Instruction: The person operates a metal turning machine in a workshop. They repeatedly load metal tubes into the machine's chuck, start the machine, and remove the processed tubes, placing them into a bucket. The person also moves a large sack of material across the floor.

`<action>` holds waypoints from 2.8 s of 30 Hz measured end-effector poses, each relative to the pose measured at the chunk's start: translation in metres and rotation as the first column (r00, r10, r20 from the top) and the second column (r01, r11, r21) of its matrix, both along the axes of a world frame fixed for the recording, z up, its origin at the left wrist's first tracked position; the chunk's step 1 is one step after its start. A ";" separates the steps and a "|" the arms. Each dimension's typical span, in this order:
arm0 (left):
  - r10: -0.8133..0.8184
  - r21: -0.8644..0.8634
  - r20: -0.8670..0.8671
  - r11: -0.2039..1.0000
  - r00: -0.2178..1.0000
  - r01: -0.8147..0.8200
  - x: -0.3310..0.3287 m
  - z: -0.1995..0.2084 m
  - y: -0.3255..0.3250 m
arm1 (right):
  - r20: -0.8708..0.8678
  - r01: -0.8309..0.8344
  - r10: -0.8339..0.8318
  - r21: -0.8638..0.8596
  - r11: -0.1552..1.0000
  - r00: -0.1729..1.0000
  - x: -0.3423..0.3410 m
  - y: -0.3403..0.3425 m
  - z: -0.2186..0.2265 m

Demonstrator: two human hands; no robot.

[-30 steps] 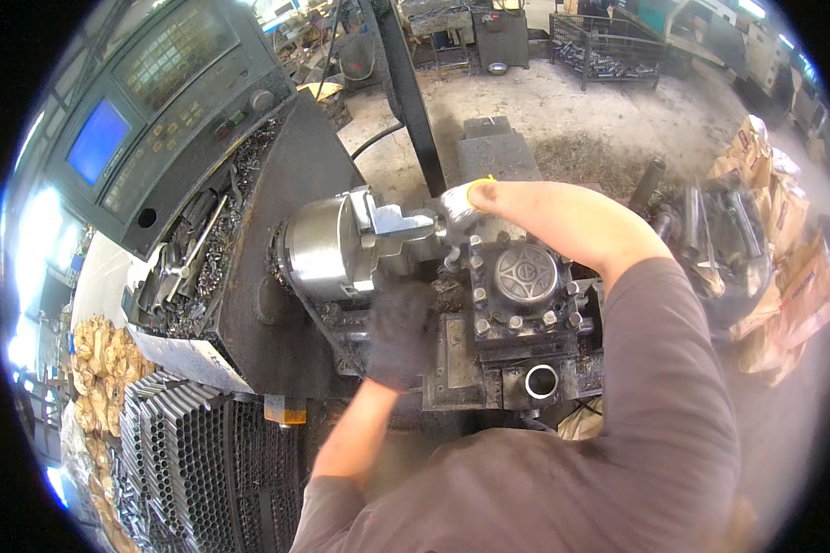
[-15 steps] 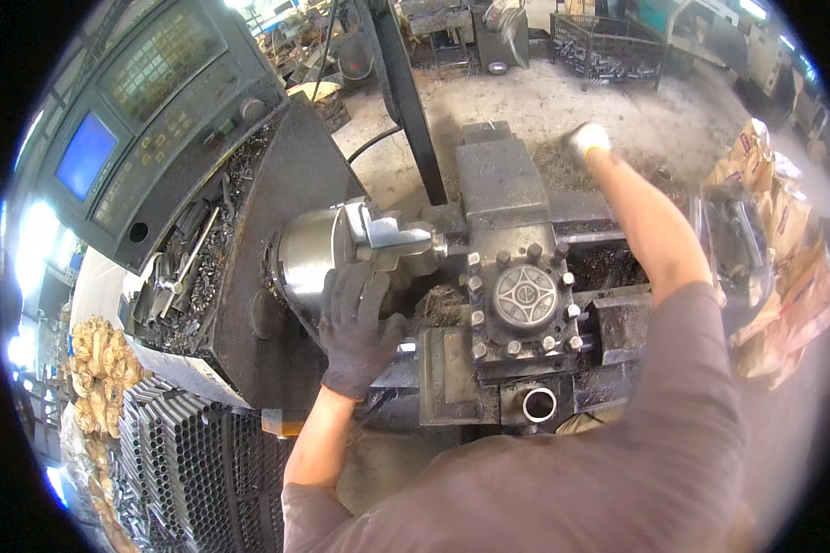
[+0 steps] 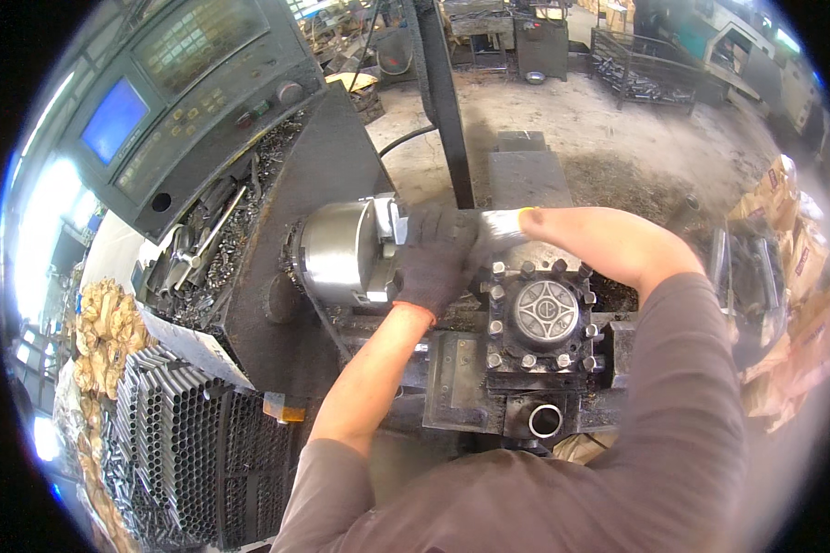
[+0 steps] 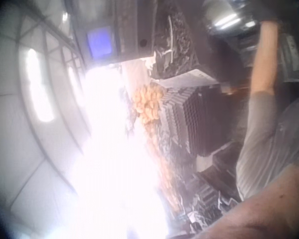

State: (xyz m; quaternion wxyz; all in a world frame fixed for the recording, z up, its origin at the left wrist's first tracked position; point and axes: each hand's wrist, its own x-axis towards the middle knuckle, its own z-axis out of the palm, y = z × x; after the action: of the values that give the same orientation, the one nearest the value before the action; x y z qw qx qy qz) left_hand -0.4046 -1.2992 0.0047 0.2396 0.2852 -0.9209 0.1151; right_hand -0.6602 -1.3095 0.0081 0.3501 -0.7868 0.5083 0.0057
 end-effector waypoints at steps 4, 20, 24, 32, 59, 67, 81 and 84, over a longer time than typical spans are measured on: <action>0.130 0.037 0.232 0.989 0.964 -0.143 -0.003 0.005 0.001 | -0.051 0.029 -0.021 0.165 0.986 0.998 -0.016 0.001 0.017; -0.055 0.034 0.126 0.998 0.990 0.052 0.012 0.006 0.020 | 0.448 0.824 -0.766 -0.537 0.181 0.460 -0.088 0.347 0.017; -0.083 0.612 -0.316 0.744 0.945 0.270 0.079 -0.018 0.098 | 0.282 0.950 -0.937 -0.174 -0.261 -0.206 -0.032 0.541 -0.037; -0.171 0.353 0.379 0.935 0.909 0.029 0.104 -0.075 0.108 | -0.431 0.796 -0.769 0.166 -0.582 -0.472 0.027 0.676 -0.172; 0.906 0.938 -0.309 0.240 0.289 0.251 0.344 -0.186 0.178 | -0.331 0.197 -0.455 -0.587 0.785 0.827 0.028 0.131 0.131; 0.819 0.809 -0.351 0.509 -0.453 0.295 0.390 -0.172 0.169 | -0.202 0.103 -0.148 -0.220 0.970 0.968 -0.018 0.066 0.014; 0.925 0.679 -0.263 0.380 -0.275 0.628 0.458 -0.181 0.146 | 0.008 -0.233 0.239 -0.193 0.953 0.971 0.047 -0.029 0.000; 0.911 0.772 -0.383 0.407 -0.154 0.488 0.456 -0.195 0.147 | 0.239 0.049 -0.020 -0.116 0.992 0.971 0.041 -0.007 -0.008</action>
State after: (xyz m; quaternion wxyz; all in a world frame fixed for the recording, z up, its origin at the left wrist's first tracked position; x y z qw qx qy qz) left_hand 0.0516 -1.1525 -0.1898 0.5987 0.5481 -0.2114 -0.5445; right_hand -0.6189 -1.3168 -0.0002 0.3599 -0.7927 0.4758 -0.1253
